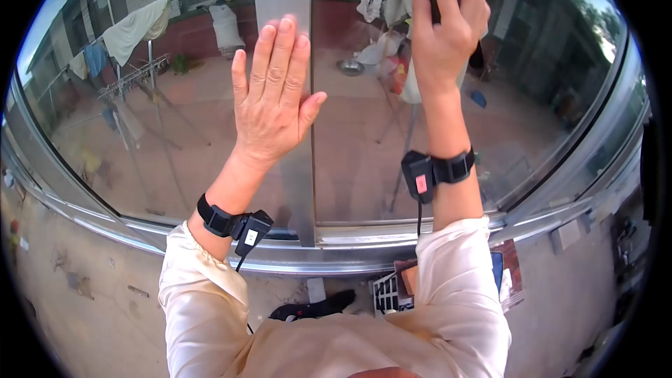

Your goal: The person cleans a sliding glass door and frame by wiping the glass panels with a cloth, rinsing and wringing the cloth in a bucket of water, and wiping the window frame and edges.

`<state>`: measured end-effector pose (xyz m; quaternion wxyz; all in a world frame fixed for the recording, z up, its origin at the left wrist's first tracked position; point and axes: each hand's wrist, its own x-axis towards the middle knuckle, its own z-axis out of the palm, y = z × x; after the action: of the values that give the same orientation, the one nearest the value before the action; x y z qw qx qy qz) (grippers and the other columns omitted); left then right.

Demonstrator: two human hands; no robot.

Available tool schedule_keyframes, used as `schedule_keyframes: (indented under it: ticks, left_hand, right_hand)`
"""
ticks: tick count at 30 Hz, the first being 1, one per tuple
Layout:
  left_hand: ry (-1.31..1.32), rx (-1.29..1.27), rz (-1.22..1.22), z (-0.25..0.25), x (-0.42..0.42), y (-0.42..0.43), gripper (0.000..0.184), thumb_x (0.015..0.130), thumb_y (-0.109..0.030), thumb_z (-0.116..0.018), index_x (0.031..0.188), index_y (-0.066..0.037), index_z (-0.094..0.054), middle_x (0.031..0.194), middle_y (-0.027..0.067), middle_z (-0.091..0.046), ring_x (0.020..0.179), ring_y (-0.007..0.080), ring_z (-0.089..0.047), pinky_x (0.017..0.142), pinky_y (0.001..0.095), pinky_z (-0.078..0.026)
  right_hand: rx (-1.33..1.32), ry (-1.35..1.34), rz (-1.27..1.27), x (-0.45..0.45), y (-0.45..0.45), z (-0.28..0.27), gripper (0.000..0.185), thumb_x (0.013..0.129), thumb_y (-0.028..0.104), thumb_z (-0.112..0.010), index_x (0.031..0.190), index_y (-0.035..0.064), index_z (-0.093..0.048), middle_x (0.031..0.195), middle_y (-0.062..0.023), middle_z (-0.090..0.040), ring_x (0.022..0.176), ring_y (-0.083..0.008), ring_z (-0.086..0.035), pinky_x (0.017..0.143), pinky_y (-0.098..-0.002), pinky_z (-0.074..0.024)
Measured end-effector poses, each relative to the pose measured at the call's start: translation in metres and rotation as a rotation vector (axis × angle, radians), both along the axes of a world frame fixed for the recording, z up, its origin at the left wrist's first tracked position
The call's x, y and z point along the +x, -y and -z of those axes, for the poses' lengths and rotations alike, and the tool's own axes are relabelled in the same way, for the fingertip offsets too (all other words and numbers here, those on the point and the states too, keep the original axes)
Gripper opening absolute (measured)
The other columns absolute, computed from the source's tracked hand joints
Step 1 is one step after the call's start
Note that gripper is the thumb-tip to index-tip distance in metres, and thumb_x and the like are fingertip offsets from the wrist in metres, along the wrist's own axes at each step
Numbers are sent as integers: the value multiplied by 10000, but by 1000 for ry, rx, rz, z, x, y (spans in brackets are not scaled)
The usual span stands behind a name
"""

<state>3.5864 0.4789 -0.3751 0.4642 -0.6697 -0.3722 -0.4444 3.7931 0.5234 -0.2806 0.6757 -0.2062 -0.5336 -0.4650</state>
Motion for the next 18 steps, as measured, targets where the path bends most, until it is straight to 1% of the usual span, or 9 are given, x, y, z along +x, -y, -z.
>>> schedule_keyframes:
  ticks: [1, 3, 4, 5, 6, 10, 14, 15, 18]
  left_hand:
    - [2, 15, -2, 0, 0, 1, 586, 944, -407, -343, 1397, -36, -323, 1473, 139, -269, 1377, 278, -215, 1112, 424, -79]
    - [75, -7, 120, 4, 0, 0, 557, 938, -373, -359, 1392, -51, -340, 1462, 122, -299, 1362, 266, -260, 1107, 443, -95]
    - [86, 13, 156, 3, -1, 0, 555, 938, -362, -355, 1389, -38, -340, 1460, 150, -290, 1359, 292, -261, 1103, 452, -99]
    - [83, 18, 157, 3, -4, 1, 555, 938, -362, -355, 1389, -38, -340, 1460, 150, -290, 1359, 292, -261, 1103, 452, -99]
    - [98, 29, 183, 5, -3, 2, 553, 938, -358, -357, 1384, -31, -346, 1457, 161, -292, 1356, 304, -264, 1101, 453, -103]
    - [83, 60, 177, -4, -12, 9, 555, 939, -334, -371, 1382, -4, -328, 1453, 194, -281, 1356, 340, -247, 1097, 455, -115]
    - [37, 11, 141, -11, 1, 14, 564, 938, -318, -394, 1392, 2, -299, 1457, 198, -268, 1361, 342, -235, 1096, 454, -128]
    - [27, 23, 139, -12, 4, 15, 564, 938, -318, -394, 1392, 2, -299, 1457, 198, -268, 1361, 342, -235, 1096, 454, -128]
    - [47, -31, 126, -17, 10, 16, 565, 941, -313, -394, 1400, -5, -283, 1462, 184, -265, 1362, 325, -240, 1093, 453, -143]
  right_hand:
    - [44, 40, 3, -17, 1, -20, 369, 684, 30, -671, 1051, 78, -656, 1046, -63, -589, 956, -245, -526, 828, -347, -396]
    - [-197, 198, 12, -45, 15, -20, 399, 861, 96, -539, 1259, 75, -531, 1273, -100, -498, 1170, -288, -465, 983, -373, -351]
    - [-23, 152, -64, -63, -1, -10, 361, 681, 31, -655, 1034, 104, -663, 1045, -47, -595, 947, -237, -527, 821, -350, -395]
    - [-11, 135, -84, -65, -5, 9, 374, 654, 15, -643, 1017, 97, -667, 1041, -39, -599, 957, -232, -534, 822, -350, -395]
    - [-106, 143, -65, -58, -1, 34, 389, 686, 48, -619, 1067, 123, -652, 1044, 5, -578, 973, -200, -516, 811, -340, -369]
    - [-288, 245, -76, -45, 16, 155, 408, 636, 68, -662, 1035, 148, -680, 1081, 23, -582, 940, -148, -542, 782, -325, -356]
    - [-532, 462, -79, -19, 37, 270, 381, 662, 103, -626, 1033, 171, -676, 1071, 47, -592, 924, -119, -544, 770, -323, -357]
    - [-592, 522, -74, -13, 43, 281, 374, 671, 108, -617, 1033, 176, -675, 1062, 52, -596, 917, -114, -544, 767, -319, -353]
    - [-559, 558, -74, -10, 45, 258, 364, 674, 108, -612, 1025, 179, -677, 1043, 57, -602, 902, -110, -544, 768, -317, -347]
